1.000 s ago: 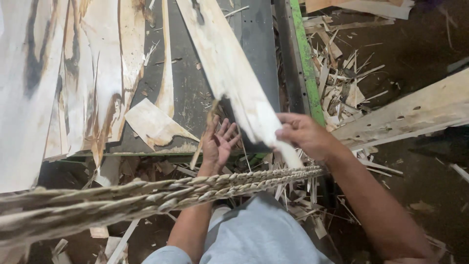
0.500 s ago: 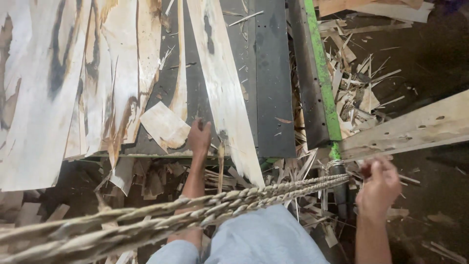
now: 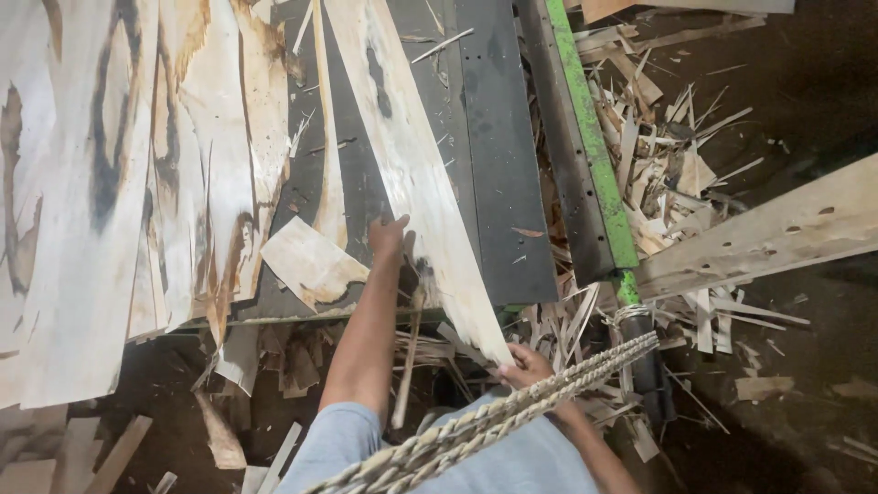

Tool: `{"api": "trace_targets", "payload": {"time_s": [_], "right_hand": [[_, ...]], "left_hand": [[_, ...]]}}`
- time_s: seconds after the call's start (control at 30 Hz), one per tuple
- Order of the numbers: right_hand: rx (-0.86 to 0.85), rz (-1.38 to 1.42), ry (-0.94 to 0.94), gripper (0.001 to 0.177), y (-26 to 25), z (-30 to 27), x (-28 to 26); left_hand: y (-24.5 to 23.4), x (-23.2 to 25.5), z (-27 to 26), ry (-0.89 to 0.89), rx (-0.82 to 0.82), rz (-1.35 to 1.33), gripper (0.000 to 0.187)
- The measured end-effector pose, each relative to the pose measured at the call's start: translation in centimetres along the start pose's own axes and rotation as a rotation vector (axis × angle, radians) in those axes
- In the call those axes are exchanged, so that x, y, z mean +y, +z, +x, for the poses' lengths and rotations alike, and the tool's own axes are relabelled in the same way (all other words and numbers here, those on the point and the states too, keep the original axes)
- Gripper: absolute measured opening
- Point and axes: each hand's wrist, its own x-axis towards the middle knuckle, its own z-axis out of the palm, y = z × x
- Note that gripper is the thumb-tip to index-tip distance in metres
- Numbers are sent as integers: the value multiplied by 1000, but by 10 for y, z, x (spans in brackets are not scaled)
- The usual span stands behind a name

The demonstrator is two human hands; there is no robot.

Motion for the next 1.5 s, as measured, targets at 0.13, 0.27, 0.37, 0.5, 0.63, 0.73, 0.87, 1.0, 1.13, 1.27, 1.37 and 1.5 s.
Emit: {"api": "trace_targets", "payload": {"time_s": [0.13, 0.27, 0.37, 0.5, 0.63, 0.73, 0.87, 1.0, 1.13, 1.27, 1.37, 1.5], "right_hand": [[80, 113, 249, 54, -13, -58, -48], [89, 127, 288, 52, -45, -90, 6], [176, -58, 252, 48, -76, -76, 83], [311, -226, 288, 44, -87, -62, 65], [332, -150, 306, 41, -150, -31, 69], [385, 20, 219, 45, -135, -47, 31], [468, 222, 71, 52, -128, -62, -82], [540, 395, -118, 59, -187, -77, -19], [472, 549, 49, 66, -83, -136, -203], [278, 152, -70, 59, -97, -131, -191], [362, -188, -5, 45, -84, -124, -195], [518, -294, 117, 42, -73, -107, -186]], "left_hand": [[-4, 30, 5, -251, -172, -310, 65], [16, 52, -6, -450, -328, -528, 52], [37, 36, 3, -362, -441, -475, 41], [33, 88, -39, -154, -473, -534, 36], [-11, 165, -79, -109, -418, -542, 35], [-47, 169, -80, -260, -240, -443, 36], [-75, 141, -76, -129, -264, -379, 41], [-78, 124, -117, -288, -43, -249, 44], [-30, 64, -122, -273, 6, -578, 38], [43, 19, -116, -291, 147, -820, 43], [85, 3, -110, -278, 158, -840, 39], [123, 0, -98, -290, 184, -908, 41]]}}
